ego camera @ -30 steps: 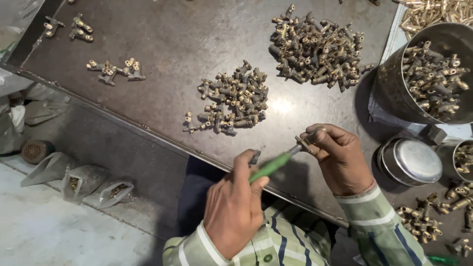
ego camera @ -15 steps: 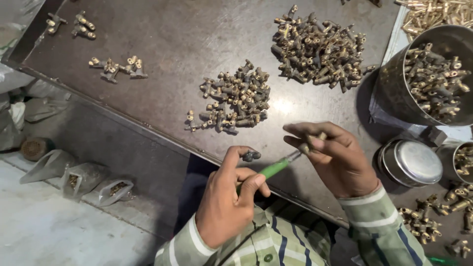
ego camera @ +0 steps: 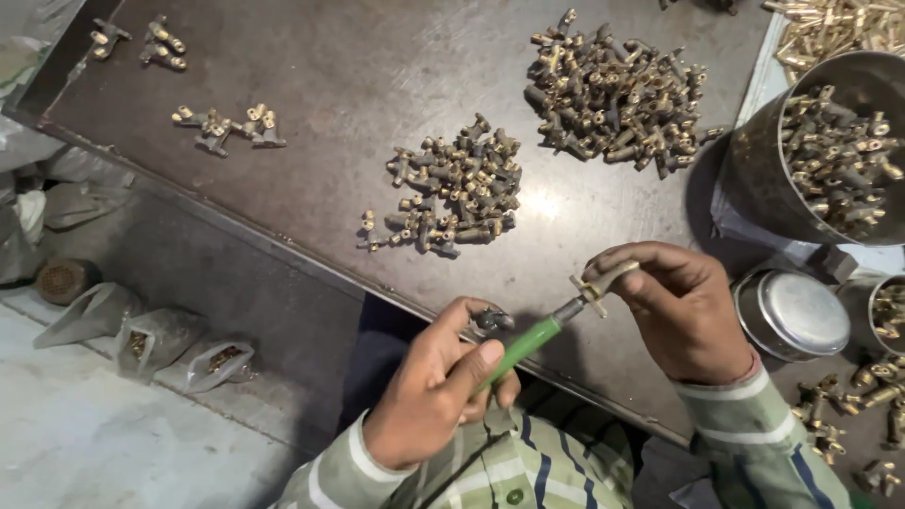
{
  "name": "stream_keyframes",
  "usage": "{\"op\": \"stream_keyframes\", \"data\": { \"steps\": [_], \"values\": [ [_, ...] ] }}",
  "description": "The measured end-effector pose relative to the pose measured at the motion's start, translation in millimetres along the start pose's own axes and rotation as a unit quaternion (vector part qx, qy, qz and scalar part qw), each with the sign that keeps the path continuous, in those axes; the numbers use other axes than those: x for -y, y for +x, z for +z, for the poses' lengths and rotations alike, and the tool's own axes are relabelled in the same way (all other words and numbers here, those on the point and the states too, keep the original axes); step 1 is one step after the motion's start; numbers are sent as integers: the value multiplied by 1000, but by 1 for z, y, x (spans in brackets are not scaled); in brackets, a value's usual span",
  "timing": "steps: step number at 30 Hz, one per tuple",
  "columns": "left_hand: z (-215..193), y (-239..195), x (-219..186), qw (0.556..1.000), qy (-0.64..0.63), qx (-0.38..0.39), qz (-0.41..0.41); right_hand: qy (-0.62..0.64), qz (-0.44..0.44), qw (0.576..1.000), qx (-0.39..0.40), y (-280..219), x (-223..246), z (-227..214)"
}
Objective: Scraping and cleaning small metal fittings using a hand tool.
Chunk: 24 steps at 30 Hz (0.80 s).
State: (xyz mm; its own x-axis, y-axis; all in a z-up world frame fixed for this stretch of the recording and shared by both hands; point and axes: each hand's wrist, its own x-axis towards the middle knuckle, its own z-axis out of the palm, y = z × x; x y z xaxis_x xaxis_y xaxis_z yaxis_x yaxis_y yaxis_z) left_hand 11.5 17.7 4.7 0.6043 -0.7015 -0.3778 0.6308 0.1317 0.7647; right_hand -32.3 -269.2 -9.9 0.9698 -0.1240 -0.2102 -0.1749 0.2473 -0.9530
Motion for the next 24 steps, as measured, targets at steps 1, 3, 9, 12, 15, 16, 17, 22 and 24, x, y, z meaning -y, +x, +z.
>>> {"op": "stream_keyframes", "data": {
  "steps": [1,3,9,12,15,16,17,22,24],
  "values": [
    [3,0,-6,1000,-1,3,0,-2,-1,1000,-3,0,1,-4],
    [9,-5,-20,998,-45,39,-31,169,-121,978,17,1,3,-9],
    [16,1,-23,999,-11,43,-29,113,-59,992,4,-6,3,-8],
    [21,0,-28,994,105,-39,-16,149,31,988,-7,-4,22,20],
    [26,-10,-19,922,325,-106,180,214,-84,960,162,-5,49,45],
    [30,-12,-22,922,325,-105,182,212,-86,960,162,-4,48,42],
    [33,-14,-26,874,400,-140,238,232,-79,960,138,-4,47,40],
    [30,-18,-39,706,539,-197,414,30,87,996,-21,-5,17,4],
    [19,-18,-31,729,549,-206,353,-70,68,995,-2,-6,19,11]
  ]
}}
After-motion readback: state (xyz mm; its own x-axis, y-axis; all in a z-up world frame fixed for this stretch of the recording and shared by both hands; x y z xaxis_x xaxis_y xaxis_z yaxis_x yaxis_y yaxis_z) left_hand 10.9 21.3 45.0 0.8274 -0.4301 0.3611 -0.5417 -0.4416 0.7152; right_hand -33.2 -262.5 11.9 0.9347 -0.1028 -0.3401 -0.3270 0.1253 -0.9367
